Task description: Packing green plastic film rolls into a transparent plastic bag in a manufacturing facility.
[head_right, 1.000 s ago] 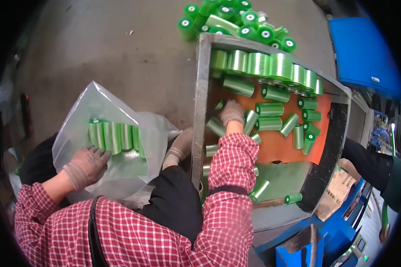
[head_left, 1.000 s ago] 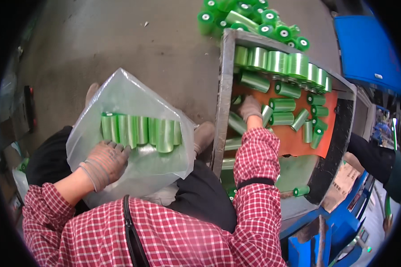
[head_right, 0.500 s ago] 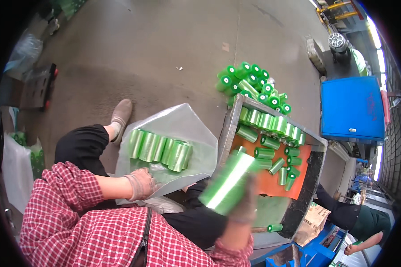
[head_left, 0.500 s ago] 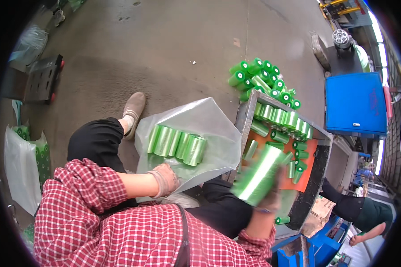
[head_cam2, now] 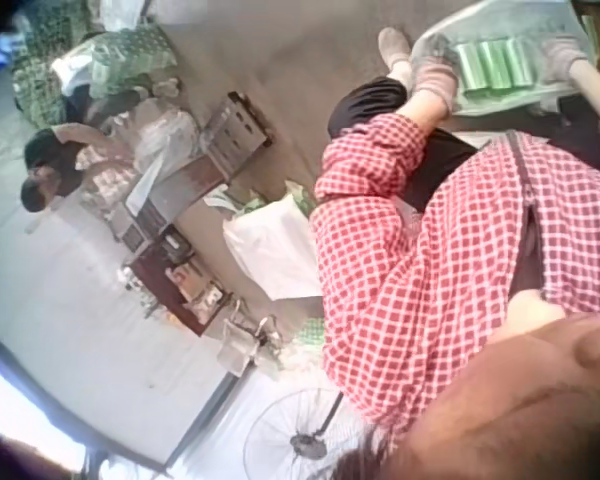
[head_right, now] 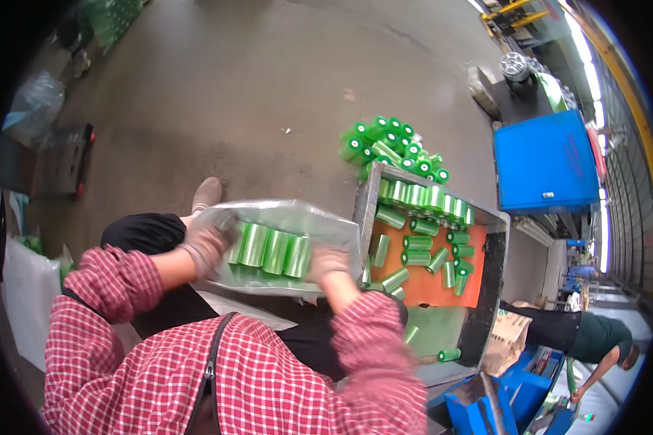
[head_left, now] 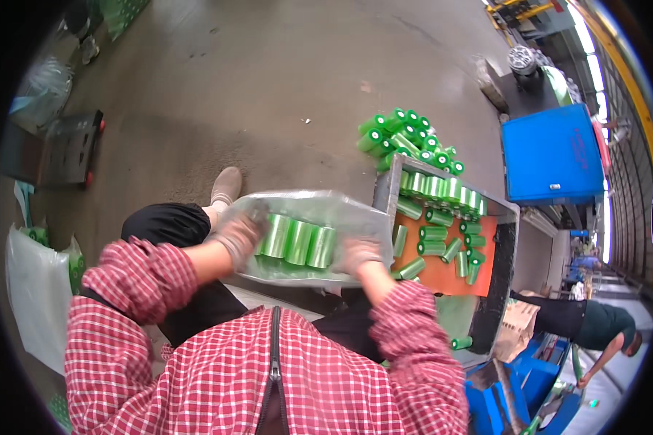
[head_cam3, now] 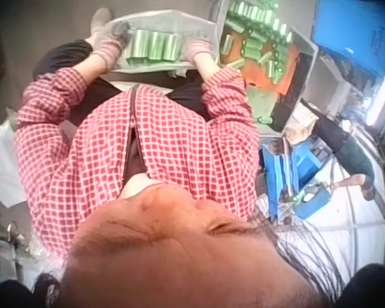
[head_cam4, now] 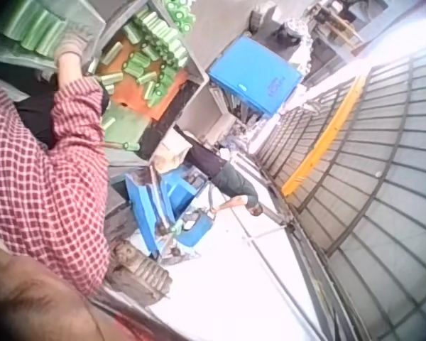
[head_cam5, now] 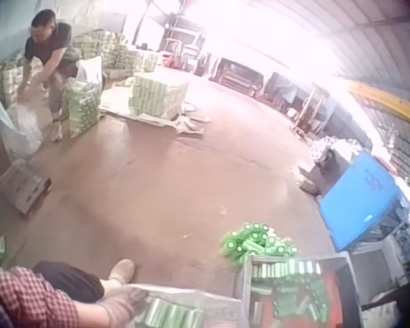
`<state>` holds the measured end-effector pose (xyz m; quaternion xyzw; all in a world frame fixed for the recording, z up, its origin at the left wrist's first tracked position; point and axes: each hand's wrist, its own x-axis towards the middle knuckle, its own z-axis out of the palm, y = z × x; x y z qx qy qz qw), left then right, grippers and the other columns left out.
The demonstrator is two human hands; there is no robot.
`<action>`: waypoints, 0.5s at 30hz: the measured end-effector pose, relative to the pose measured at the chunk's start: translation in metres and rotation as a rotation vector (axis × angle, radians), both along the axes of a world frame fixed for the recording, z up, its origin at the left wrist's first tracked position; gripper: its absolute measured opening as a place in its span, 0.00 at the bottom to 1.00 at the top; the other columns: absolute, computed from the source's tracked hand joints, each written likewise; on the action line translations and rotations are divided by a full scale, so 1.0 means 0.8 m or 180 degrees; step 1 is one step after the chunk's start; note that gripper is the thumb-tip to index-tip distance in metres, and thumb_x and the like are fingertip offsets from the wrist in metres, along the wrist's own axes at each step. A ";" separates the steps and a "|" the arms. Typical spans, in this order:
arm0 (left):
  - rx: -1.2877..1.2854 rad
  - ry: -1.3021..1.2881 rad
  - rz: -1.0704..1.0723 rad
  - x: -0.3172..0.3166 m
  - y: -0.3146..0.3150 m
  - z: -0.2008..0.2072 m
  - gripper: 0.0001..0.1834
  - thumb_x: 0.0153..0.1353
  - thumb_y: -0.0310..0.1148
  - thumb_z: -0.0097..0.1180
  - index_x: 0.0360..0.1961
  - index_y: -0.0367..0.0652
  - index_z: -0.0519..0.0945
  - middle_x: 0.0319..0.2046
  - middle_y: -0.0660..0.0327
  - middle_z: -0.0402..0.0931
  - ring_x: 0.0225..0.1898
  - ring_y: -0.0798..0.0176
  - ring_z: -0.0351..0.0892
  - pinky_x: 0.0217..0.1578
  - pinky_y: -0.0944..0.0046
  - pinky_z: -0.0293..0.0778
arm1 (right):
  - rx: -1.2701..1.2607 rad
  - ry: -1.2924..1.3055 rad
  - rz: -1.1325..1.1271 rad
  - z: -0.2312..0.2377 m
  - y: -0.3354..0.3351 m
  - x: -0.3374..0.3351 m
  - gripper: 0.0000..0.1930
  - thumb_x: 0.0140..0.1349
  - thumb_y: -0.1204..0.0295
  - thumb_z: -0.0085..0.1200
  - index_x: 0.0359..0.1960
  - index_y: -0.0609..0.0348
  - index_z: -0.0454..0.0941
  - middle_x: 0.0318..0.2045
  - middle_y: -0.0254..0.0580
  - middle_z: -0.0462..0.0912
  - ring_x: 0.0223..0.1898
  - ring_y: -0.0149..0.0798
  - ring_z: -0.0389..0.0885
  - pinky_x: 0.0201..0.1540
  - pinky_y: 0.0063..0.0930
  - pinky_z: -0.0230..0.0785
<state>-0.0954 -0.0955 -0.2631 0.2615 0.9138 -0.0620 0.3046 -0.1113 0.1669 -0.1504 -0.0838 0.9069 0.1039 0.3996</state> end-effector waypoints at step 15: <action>0.0318 -0.0281 -0.1044 0.045 0.089 0.252 0.42 0.47 0.67 0.46 0.51 0.41 0.69 0.41 0.49 0.75 0.45 0.49 0.74 0.46 0.55 0.69 | -0.0511 0.2399 -0.4319 -0.071 0.380 0.260 0.29 0.50 0.48 0.50 0.40 0.65 0.76 0.41 0.54 0.78 0.42 0.48 0.78 0.45 0.37 0.68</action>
